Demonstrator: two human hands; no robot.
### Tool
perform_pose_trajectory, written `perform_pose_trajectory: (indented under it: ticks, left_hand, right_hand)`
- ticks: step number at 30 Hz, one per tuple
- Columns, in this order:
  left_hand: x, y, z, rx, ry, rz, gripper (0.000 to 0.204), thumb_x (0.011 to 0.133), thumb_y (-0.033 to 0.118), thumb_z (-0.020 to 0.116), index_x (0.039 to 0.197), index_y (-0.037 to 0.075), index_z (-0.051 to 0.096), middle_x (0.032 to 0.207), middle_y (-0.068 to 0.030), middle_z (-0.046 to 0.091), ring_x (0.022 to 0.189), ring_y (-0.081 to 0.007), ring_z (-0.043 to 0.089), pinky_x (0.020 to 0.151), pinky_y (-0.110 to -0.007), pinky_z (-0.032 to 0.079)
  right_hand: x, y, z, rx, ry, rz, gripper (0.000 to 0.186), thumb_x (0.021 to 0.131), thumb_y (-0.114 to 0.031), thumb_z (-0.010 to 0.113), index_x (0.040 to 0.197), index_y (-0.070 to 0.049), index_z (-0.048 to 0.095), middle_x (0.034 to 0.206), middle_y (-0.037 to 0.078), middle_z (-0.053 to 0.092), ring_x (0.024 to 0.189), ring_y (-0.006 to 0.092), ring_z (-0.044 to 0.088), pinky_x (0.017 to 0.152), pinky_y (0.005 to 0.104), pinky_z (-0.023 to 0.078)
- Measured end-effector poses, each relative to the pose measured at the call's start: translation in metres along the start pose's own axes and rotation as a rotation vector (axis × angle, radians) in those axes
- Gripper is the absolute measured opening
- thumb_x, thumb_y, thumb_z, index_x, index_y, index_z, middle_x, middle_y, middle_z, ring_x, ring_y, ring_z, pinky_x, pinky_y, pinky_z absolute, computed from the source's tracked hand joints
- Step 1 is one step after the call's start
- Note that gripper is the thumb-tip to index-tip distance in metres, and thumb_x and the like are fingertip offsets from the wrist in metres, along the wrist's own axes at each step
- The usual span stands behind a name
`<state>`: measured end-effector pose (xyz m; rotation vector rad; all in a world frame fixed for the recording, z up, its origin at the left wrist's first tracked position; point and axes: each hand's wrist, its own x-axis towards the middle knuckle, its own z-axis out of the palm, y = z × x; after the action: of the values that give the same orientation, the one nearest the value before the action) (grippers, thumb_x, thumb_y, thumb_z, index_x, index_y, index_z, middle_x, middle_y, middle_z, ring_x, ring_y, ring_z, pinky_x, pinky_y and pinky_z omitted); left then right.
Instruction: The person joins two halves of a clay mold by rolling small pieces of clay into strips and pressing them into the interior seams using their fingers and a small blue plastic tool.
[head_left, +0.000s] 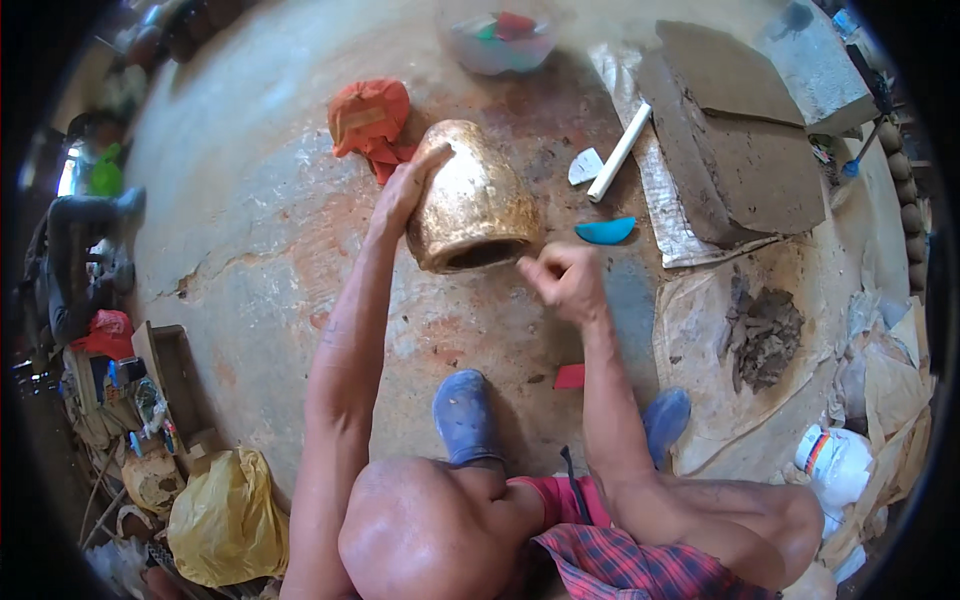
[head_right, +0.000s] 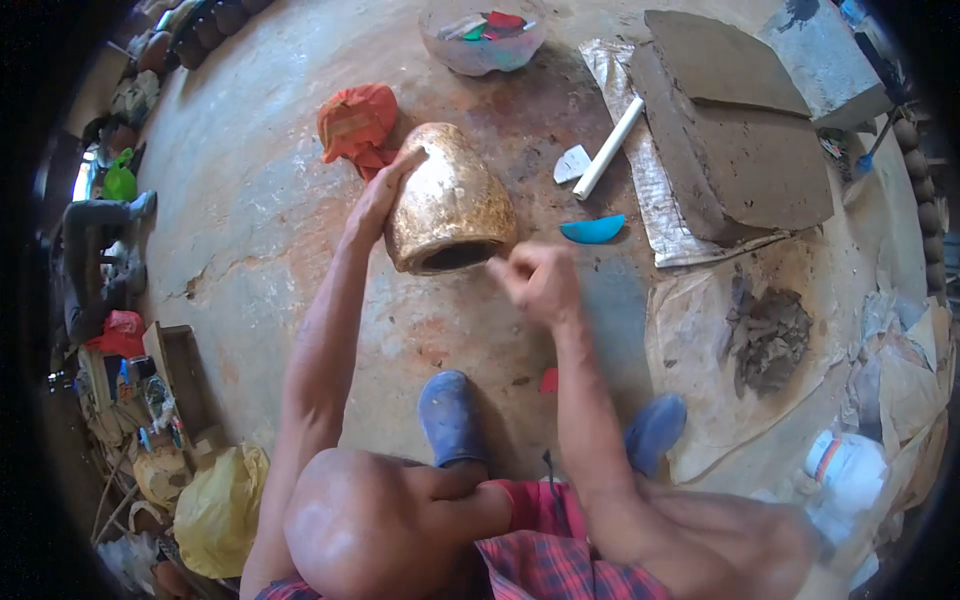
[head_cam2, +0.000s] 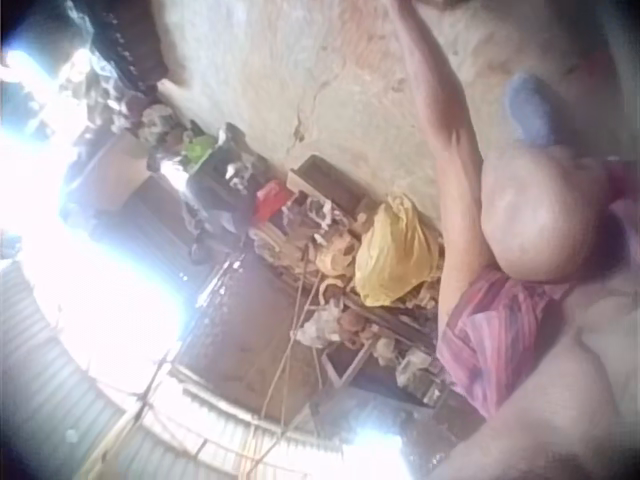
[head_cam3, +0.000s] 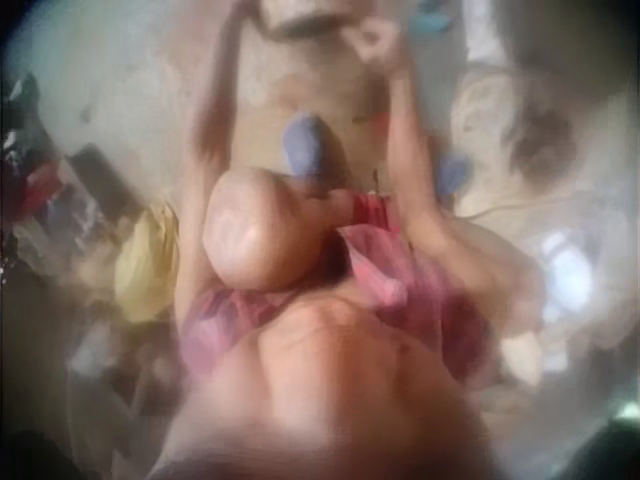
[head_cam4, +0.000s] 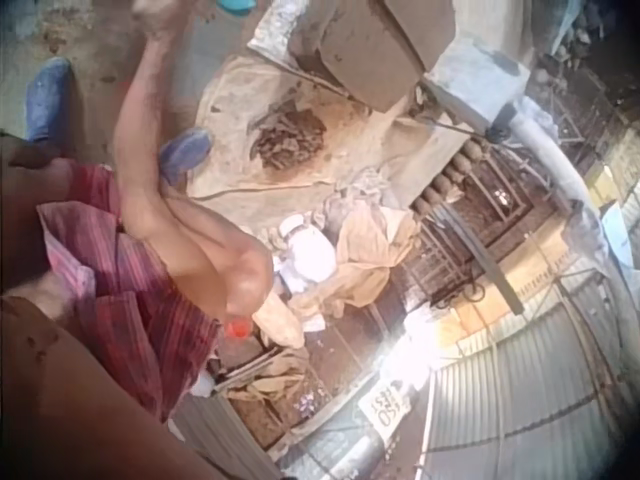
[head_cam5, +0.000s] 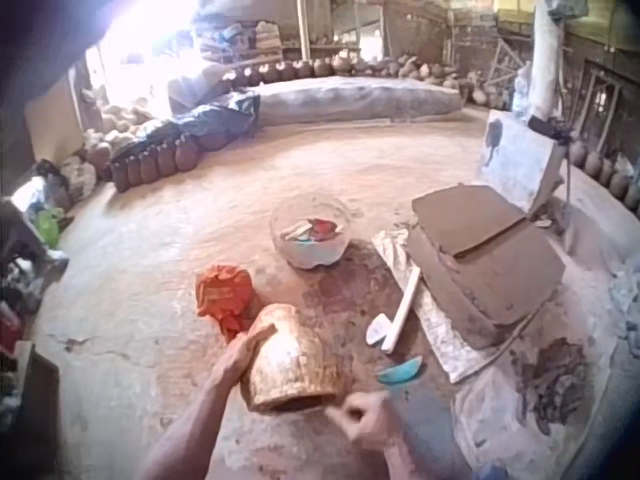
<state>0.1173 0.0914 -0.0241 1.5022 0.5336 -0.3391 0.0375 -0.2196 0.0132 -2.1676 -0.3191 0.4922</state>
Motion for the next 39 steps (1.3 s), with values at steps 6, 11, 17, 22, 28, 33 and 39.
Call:
perform_pose_trajectory:
  ticks: [6, 11, 17, 22, 28, 33, 39]
  left_hand:
    - [0.019, 0.012, 0.023, 0.98, 0.244, 0.436, 0.072, 0.096, 0.051, 0.066, 0.153, 0.012, 0.048, 0.158, -0.0306, 0.042, 0.136, -0.0405, 0.056, 0.112, -0.042, 0.048]
    - [-0.013, -0.007, 0.03, 0.899, 0.151, 0.323, 0.051, 0.1, 0.042, 0.058, 0.151, 0.046, 0.054, 0.168, -0.0346, 0.021, 0.145, -0.0513, 0.045, 0.119, -0.043, 0.043]
    - [-0.03, 0.025, 0.044, 0.592, 0.108, 0.026, 0.048, 0.1, 0.033, 0.052, 0.145, 0.048, 0.061, 0.166, -0.0362, 0.023, 0.15, -0.0495, 0.039, 0.122, -0.041, 0.039]
    - [0.001, -0.027, 0.002, 0.501, 0.107, 0.107, 0.048, 0.101, 0.03, 0.051, 0.146, 0.044, 0.062, 0.166, -0.0351, 0.027, 0.151, -0.0503, 0.037, 0.122, -0.041, 0.038]
    - [0.008, -0.042, 0.005, 0.47, 0.161, 0.224, 0.094, 0.09, 0.045, 0.079, 0.158, -0.003, 0.035, 0.131, -0.0196, 0.063, 0.109, -0.0263, 0.07, 0.092, -0.037, 0.057]
    - [-0.016, -0.02, 0.007, 0.557, 0.137, 0.278, 0.075, 0.095, 0.042, 0.074, 0.152, 0.001, 0.046, 0.14, -0.0189, 0.055, 0.118, -0.0258, 0.066, 0.097, -0.036, 0.055]
    - [-0.035, 0.028, 0.029, 0.195, 0.079, 0.072, 0.068, 0.097, 0.043, 0.072, 0.152, 0.012, 0.049, 0.157, -0.0262, 0.037, 0.132, -0.031, 0.058, 0.107, -0.037, 0.05]
  right_hand:
    - [0.027, -0.01, 0.085, -0.006, 0.317, -0.436, 0.026, 0.095, -0.009, 0.062, 0.117, 0.0, 0.073, 0.106, 0.025, 0.075, 0.103, 0.0332, 0.073, 0.094, 0.0402, 0.055]
    - [0.08, -0.008, 0.126, -0.104, -0.016, -0.302, 0.037, 0.096, -0.005, 0.059, 0.132, 0.0, 0.066, 0.127, 0.027, 0.068, 0.123, 0.0363, 0.064, 0.104, 0.045, 0.05]
    - [0.141, -0.011, 0.124, -0.091, -0.057, -0.287, 0.038, 0.096, -0.006, 0.059, 0.133, 0.0, 0.065, 0.129, 0.027, 0.067, 0.124, 0.0365, 0.063, 0.105, 0.0453, 0.049]
    - [0.15, -0.022, 0.128, -0.048, -0.089, -0.294, 0.038, 0.097, -0.007, 0.059, 0.134, 0.0, 0.064, 0.13, 0.027, 0.066, 0.125, 0.0367, 0.062, 0.106, 0.0456, 0.049]
    - [0.153, -0.01, 0.13, -0.033, -0.105, -0.261, 0.039, 0.097, -0.009, 0.059, 0.135, 0.0, 0.063, 0.132, 0.027, 0.065, 0.127, 0.0368, 0.061, 0.107, 0.046, 0.048]
    - [0.154, -0.018, 0.127, 0.003, -0.106, -0.278, 0.04, 0.097, -0.01, 0.059, 0.136, 0.0, 0.062, 0.133, 0.027, 0.064, 0.128, 0.037, 0.06, 0.108, 0.0463, 0.047]
    - [0.146, -0.005, 0.124, 0.006, -0.123, -0.26, 0.041, 0.098, -0.012, 0.058, 0.137, 0.0, 0.061, 0.135, 0.027, 0.062, 0.13, 0.0372, 0.059, 0.109, 0.0467, 0.047]
